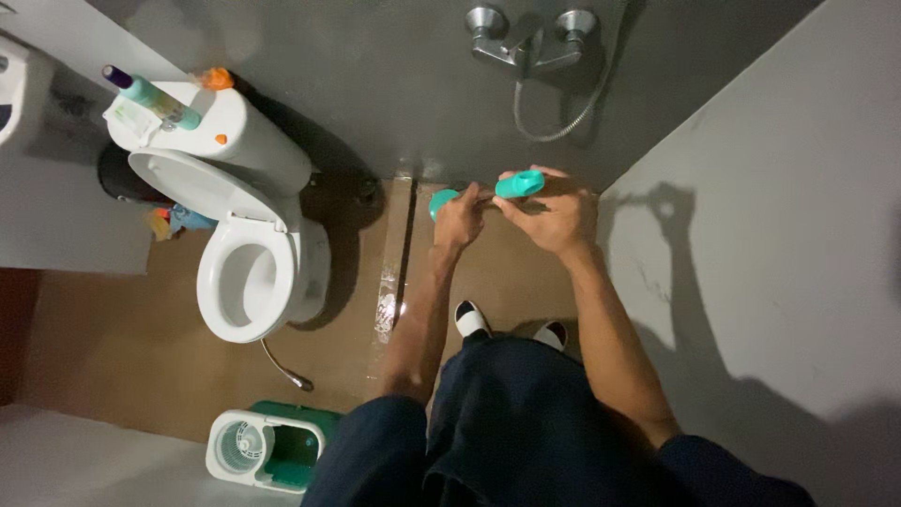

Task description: The person assembles a toilet brush by screwing together the multi-part metal handle and attaching the brush head.

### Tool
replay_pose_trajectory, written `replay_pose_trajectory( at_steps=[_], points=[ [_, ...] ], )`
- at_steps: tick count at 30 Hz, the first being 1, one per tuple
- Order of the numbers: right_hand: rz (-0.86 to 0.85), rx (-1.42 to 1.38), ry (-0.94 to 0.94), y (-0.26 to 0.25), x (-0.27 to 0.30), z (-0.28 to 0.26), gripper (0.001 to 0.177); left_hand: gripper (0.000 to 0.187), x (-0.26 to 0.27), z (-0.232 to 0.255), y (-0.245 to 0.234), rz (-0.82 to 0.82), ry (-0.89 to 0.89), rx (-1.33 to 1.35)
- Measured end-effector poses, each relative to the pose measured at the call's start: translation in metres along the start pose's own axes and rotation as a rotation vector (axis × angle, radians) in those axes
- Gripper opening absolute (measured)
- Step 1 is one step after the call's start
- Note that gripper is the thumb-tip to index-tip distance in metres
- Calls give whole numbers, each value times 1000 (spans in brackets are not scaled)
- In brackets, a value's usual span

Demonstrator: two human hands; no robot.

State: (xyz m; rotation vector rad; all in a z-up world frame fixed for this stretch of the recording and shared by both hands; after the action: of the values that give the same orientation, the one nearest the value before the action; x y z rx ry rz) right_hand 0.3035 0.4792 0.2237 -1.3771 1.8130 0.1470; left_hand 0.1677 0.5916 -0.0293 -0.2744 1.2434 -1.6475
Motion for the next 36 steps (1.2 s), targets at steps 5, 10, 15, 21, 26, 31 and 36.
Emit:
replay_pose_trajectory(
  at_steps=[5,10,15,21,26,31,36],
  points=[
    [15,-198,227,-5,12,21,23,34,0,-6,26,-16,-61,-43],
    [-4,-218,402,-27,36,49,28,43,-8,26,46,29,-39,15],
    [103,-167,249,-91,40,28,20,27,-13,88,56,-77,-90,198],
    [122,88,251,-150,51,18,21,31,-23,176,66,-94,-15,362],
    [213,123,266,-197,64,4,18,16,-29,232,108,-293,-67,404],
    [226,177,229,-226,85,2,16,26,-24,286,108,-126,-9,500],
    [357,149,229,-247,109,4,23,26,-23,318,116,-192,-12,474]
  ],
)
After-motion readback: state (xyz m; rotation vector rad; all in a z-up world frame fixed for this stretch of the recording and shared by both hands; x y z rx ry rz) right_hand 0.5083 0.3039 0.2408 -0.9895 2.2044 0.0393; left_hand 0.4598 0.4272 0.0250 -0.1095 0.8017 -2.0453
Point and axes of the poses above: each hand's wrist, its own x-axis away from the middle knuckle, its own y-axis out of the palm, z = x × y, the point moved 7 cm from there along -x, towards the middle knuckle, and after that the axes turned 15 degrees about -x, right-handed, at the moved point
